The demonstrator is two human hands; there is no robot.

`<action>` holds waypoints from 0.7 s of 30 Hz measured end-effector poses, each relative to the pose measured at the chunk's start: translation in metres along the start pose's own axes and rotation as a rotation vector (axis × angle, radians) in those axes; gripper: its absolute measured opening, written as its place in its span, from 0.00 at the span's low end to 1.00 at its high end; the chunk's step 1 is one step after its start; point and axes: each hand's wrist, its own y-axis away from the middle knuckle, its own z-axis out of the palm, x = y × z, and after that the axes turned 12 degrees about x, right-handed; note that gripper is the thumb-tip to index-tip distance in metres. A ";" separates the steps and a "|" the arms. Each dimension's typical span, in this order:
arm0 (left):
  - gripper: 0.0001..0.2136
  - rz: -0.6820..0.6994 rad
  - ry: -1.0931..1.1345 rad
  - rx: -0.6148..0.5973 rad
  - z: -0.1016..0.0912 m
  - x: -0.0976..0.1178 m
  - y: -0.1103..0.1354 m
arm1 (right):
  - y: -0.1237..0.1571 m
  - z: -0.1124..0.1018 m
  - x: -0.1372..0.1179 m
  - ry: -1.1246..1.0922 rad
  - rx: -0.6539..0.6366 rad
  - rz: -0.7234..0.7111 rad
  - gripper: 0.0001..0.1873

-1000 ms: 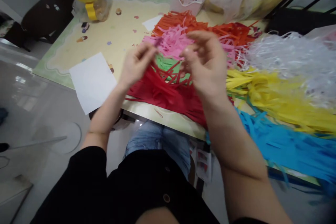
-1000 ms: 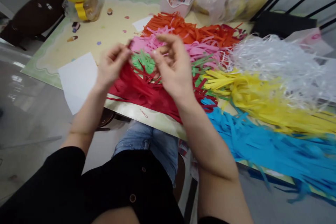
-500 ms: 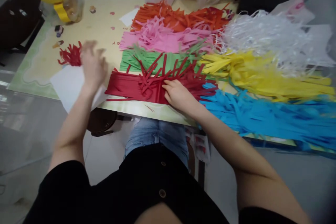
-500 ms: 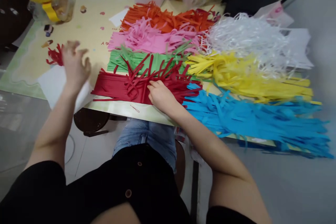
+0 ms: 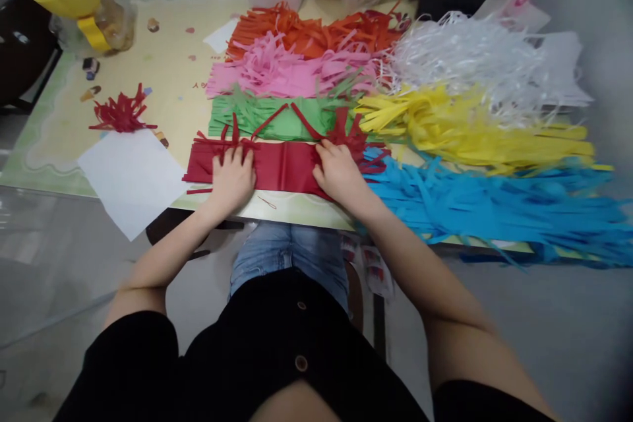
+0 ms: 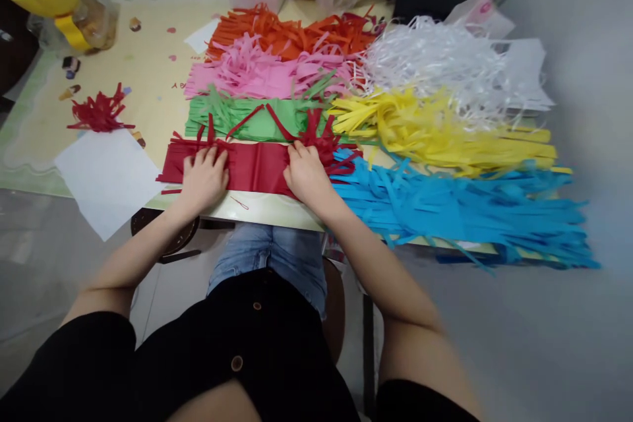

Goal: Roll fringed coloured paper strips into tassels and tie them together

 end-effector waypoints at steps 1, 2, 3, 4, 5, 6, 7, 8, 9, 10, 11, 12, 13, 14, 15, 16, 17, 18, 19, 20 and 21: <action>0.26 -0.049 -0.016 0.000 -0.004 -0.008 0.002 | 0.002 -0.003 0.004 0.001 0.009 0.017 0.31; 0.26 -0.099 -0.027 0.001 -0.009 -0.016 0.005 | 0.005 -0.008 0.008 0.007 0.024 0.031 0.30; 0.25 -0.146 -0.038 0.007 -0.014 -0.023 0.007 | 0.009 -0.013 0.011 0.020 0.050 0.041 0.29; 0.24 -0.185 -0.052 0.022 -0.020 -0.029 0.009 | 0.013 -0.018 0.013 0.035 0.084 0.038 0.29; 0.23 -0.211 -0.068 0.048 -0.026 -0.034 0.010 | 0.017 -0.024 0.013 0.045 0.114 0.010 0.27; 0.22 -0.218 -0.083 0.084 -0.031 -0.035 0.012 | 0.021 -0.029 0.011 0.042 0.123 -0.050 0.26; 0.20 -0.200 -0.091 0.123 -0.036 -0.033 0.012 | 0.024 -0.033 0.008 0.028 0.100 -0.137 0.24; 0.19 -0.151 -0.085 0.156 -0.040 -0.029 0.012 | 0.027 -0.036 0.003 0.011 0.042 -0.235 0.22; 0.18 -0.068 -0.057 0.170 -0.042 -0.021 0.011 | 0.028 -0.038 -0.003 0.002 -0.039 -0.325 0.20; 0.17 0.045 -0.004 0.156 -0.043 -0.012 0.009 | 0.029 -0.039 -0.009 0.010 -0.126 -0.389 0.18; 0.15 0.176 0.067 0.118 -0.041 -0.002 0.006 | 0.028 -0.040 -0.014 0.036 -0.202 -0.419 0.17; 0.13 0.305 0.139 0.068 -0.037 0.008 0.004 | 0.026 -0.040 -0.019 0.072 -0.257 -0.417 0.16; 0.12 0.414 0.198 0.015 -0.031 0.017 0.000 | 0.024 -0.040 -0.022 0.102 -0.290 -0.393 0.16; 0.13 0.487 0.235 -0.034 -0.025 0.024 -0.003 | 0.021 -0.040 -0.024 0.116 -0.308 -0.365 0.16; 0.15 0.522 0.251 -0.074 -0.019 0.029 -0.005 | 0.018 -0.040 -0.024 0.119 -0.316 -0.340 0.15; 0.17 0.528 0.252 -0.105 -0.013 0.033 -0.008 | 0.015 -0.041 -0.023 0.110 -0.319 -0.318 0.14; 0.18 0.515 0.248 -0.127 -0.008 0.034 -0.010 | 0.012 -0.041 -0.021 0.091 -0.320 -0.298 0.13; 0.18 0.495 0.252 -0.144 -0.005 0.035 -0.011 | 0.010 -0.041 -0.019 0.067 -0.319 -0.278 0.11; 0.17 0.476 0.268 -0.154 -0.003 0.034 -0.012 | 0.008 -0.041 -0.016 0.039 -0.319 -0.259 0.09; 0.17 0.455 0.291 -0.159 -0.002 0.033 -0.013 | 0.006 -0.041 -0.013 0.007 -0.318 -0.239 0.07; 0.17 0.432 0.317 -0.163 -0.002 0.032 -0.014 | 0.004 -0.041 -0.011 -0.028 -0.316 -0.215 0.05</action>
